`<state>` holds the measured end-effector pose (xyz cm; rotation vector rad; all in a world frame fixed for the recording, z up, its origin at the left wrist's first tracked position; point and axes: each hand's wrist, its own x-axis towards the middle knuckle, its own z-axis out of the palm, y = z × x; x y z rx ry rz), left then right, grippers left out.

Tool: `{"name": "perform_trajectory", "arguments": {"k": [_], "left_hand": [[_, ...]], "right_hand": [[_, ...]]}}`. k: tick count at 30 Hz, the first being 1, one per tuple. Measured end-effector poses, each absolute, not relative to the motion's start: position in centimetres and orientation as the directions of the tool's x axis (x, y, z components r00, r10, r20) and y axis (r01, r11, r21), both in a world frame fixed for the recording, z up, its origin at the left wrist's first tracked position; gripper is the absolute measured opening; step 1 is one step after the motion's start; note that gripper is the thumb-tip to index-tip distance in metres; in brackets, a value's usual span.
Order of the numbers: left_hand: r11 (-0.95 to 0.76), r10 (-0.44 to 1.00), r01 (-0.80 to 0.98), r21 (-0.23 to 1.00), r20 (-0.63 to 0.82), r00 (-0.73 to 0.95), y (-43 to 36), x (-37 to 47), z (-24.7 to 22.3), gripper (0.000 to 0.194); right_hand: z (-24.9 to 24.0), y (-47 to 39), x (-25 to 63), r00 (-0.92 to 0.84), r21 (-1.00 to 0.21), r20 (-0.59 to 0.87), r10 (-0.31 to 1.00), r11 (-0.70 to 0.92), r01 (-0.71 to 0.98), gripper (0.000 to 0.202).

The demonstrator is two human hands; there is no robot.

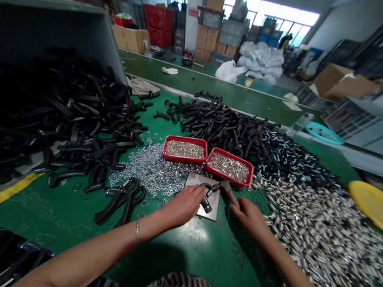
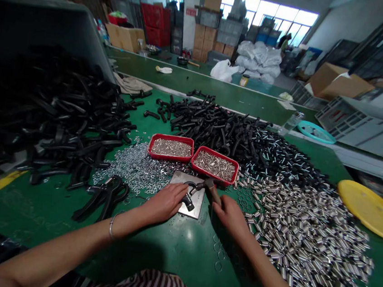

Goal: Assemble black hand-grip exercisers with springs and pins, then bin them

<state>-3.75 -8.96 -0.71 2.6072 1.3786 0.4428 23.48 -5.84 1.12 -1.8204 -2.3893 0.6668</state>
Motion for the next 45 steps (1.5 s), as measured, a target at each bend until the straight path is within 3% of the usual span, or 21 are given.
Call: {"name": "perform_trajectory", "arguments": {"k": [2,4,9,11,15,17,20,23,25,28,30,32,34,36,38,41,43,45], "left_hand": [[-0.561,0.828,0.767,0.310,0.200,0.524,-8.8,-4.0,-0.8,0.046],[-0.552,0.834,0.762,0.337,0.209,0.511,-9.0,-4.1,-0.8,0.047],[-0.477,0.879,0.791,0.383,0.211,0.428,-9.6,-3.8,-0.6,0.046],[-0.410,0.912,0.816,0.406,0.195,0.361,-9.7,-3.7,-0.7,0.050],[-0.333,0.942,0.828,0.451,0.190,0.276,-9.6,-3.5,-1.3,0.079],[-0.315,0.948,0.829,0.462,0.191,0.254,-9.5,-3.5,-1.6,0.090],[-0.303,0.952,0.832,0.464,0.181,0.246,-9.4,-3.4,-2.0,0.096],[-0.309,0.951,0.827,0.469,0.177,0.255,-9.4,-3.5,-1.8,0.094],[-0.304,0.953,0.814,0.495,0.171,0.252,-9.3,-3.6,-1.2,0.090],[-0.219,0.973,0.710,0.669,0.097,0.209,-8.7,-4.0,0.0,0.083],[-0.102,0.982,0.550,0.829,-0.004,0.189,-8.1,-4.4,0.8,0.076],[-0.044,0.986,0.473,0.880,-0.037,0.162,-7.4,-4.8,1.2,0.071],[-0.099,0.991,0.569,0.817,0.032,0.127,-6.8,-5.0,1.1,0.064],[-0.176,0.984,0.695,0.697,0.102,0.147,-6.7,-5.1,0.7,0.048],[-0.226,0.973,0.754,0.617,0.107,0.204,-7.0,-4.9,0.1,0.035],[-0.256,0.965,0.783,0.567,0.099,0.244,-7.7,-4.7,-0.7,0.042],[-0.257,0.964,0.784,0.565,0.097,0.246,-8.0,-4.8,-1.0,0.048],[-0.253,0.965,0.771,0.584,0.091,0.248,-8.0,-5.2,-1.2,0.048]], "right_hand": [[1.5,-6.3,23.6,-0.323,-0.532,-0.108,0.940,0.220,0.817,0.030],[2.0,-6.8,23.5,-0.361,-0.583,-0.024,0.932,0.281,0.763,0.033],[3.8,-7.6,23.3,-0.439,-0.417,-0.062,0.896,0.377,0.827,0.030],[4.9,-8.0,23.2,-0.440,-0.433,-0.051,0.896,0.377,0.819,0.030],[6.2,-8.9,22.3,-0.398,-0.516,0.133,0.908,0.406,0.754,0.034],[5.8,-9.2,21.6,-0.448,-0.478,0.107,0.887,0.441,0.759,0.033],[4.6,-9.0,21.2,-0.533,-0.456,-0.075,0.843,0.446,0.770,0.029],[3.9,-9.0,21.7,-0.480,-0.569,-0.096,0.872,0.348,0.745,0.029],[3.7,-9.1,22.8,-0.354,-0.678,-0.098,0.930,0.198,0.708,0.033],[3.2,-9.1,25.6,-0.131,-0.773,-0.198,0.971,-0.073,0.630,0.038],[2.6,-8.5,28.2,-0.044,-0.717,-0.219,0.975,-0.130,0.685,0.040],[2.2,-7.6,30.5,-0.030,-0.551,-0.093,0.995,-0.026,0.834,0.040],[2.1,-6.6,31.3,-0.104,-0.351,0.097,0.990,0.132,0.927,0.039],[2.0,-5.9,30.2,-0.200,-0.287,0.170,0.965,0.242,0.927,0.038],[1.8,-5.4,27.4,-0.250,-0.336,0.060,0.966,0.255,0.907,0.036],[0.8,-4.6,22.4,-0.190,-0.282,-0.175,0.966,0.136,0.950,0.037],[0.2,-3.9,20.3,-0.128,-0.190,-0.222,0.966,0.086,0.978,0.036],[0.1,-3.2,19.6,-0.135,-0.178,-0.226,0.965,0.096,0.979,0.029]]}}
